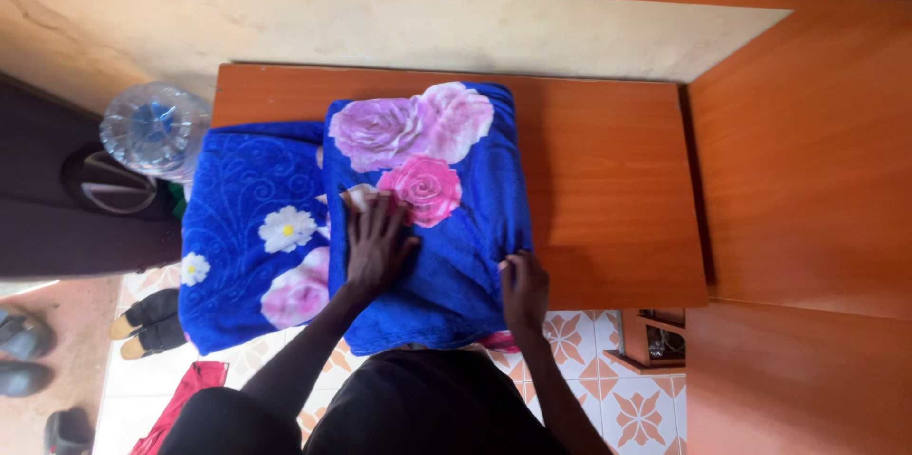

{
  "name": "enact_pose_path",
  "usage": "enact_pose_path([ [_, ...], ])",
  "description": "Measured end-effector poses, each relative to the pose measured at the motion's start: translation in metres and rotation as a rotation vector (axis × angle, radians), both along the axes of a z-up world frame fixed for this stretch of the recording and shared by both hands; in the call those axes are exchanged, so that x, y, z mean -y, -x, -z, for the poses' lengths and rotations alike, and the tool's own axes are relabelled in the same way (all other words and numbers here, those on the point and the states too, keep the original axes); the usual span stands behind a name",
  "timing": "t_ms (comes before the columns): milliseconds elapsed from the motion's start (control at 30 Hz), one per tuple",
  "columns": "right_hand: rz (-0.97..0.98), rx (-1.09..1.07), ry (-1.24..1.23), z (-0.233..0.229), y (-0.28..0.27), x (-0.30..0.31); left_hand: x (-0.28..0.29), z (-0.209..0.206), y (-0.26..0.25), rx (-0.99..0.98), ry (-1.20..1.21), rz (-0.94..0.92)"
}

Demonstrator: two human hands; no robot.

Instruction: The person folds a large blue floral blanket on a wooden table. They spread it out, fold it in half lengthwise, then fold it into thirds, and finally fold it into a compact rectangular stack.

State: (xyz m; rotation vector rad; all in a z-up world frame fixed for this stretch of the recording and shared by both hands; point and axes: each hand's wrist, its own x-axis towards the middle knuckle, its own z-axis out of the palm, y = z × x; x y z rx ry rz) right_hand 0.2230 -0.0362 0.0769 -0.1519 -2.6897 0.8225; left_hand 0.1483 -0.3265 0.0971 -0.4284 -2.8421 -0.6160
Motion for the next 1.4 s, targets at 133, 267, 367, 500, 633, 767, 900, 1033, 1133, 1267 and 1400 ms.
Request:
enact_pose_path([
  [133,0.192,-0.086,0.008,0.026,0.028,-0.024,0.036,0.004,-0.030,-0.038,-0.101,-0.529],
  [267,0.284,0.154,0.027,0.049,0.048,-0.037,0.037,0.019,-0.046,0.055,-0.370,-0.766],
  [367,0.365,0.233,-0.032,0.057,0.047,-0.031,0.028,0.024,-0.057,0.115,-0.353,-0.810],
  [500,0.456,0.255,-0.107,0.059,0.040,-0.018,0.011,0.020,-0.061,0.161,-0.274,-0.764],
  [633,0.397,0.254,-0.088,0.058,0.043,-0.018,0.004,0.011,-0.052,0.084,-0.424,-0.654],
  [767,0.423,0.156,-0.059,0.053,0.042,-0.033,0.025,0.009,-0.056,0.088,-0.432,-0.667],
  [900,0.458,0.248,-0.058,0.039,0.026,-0.027,0.045,0.013,-0.074,0.199,-0.324,-0.805],
  [1033,0.287,0.069,-0.139,0.005,0.017,-0.002,0.028,0.008,-0.081,-0.043,-0.292,-0.771],
  [1133,0.022,-0.119,-0.206,-0.022,0.019,0.023,-0.003,-0.002,-0.078,-0.115,-0.092,-0.587],
  [1267,-0.257,-0.075,-0.392,-0.029,0.016,0.062,-0.048,-0.004,-0.076,-0.050,0.050,-0.211],
  [1400,-0.310,0.025,-0.469,-0.014,0.007,0.054,-0.041,0.007,-0.076,-0.019,0.127,-0.084],
])
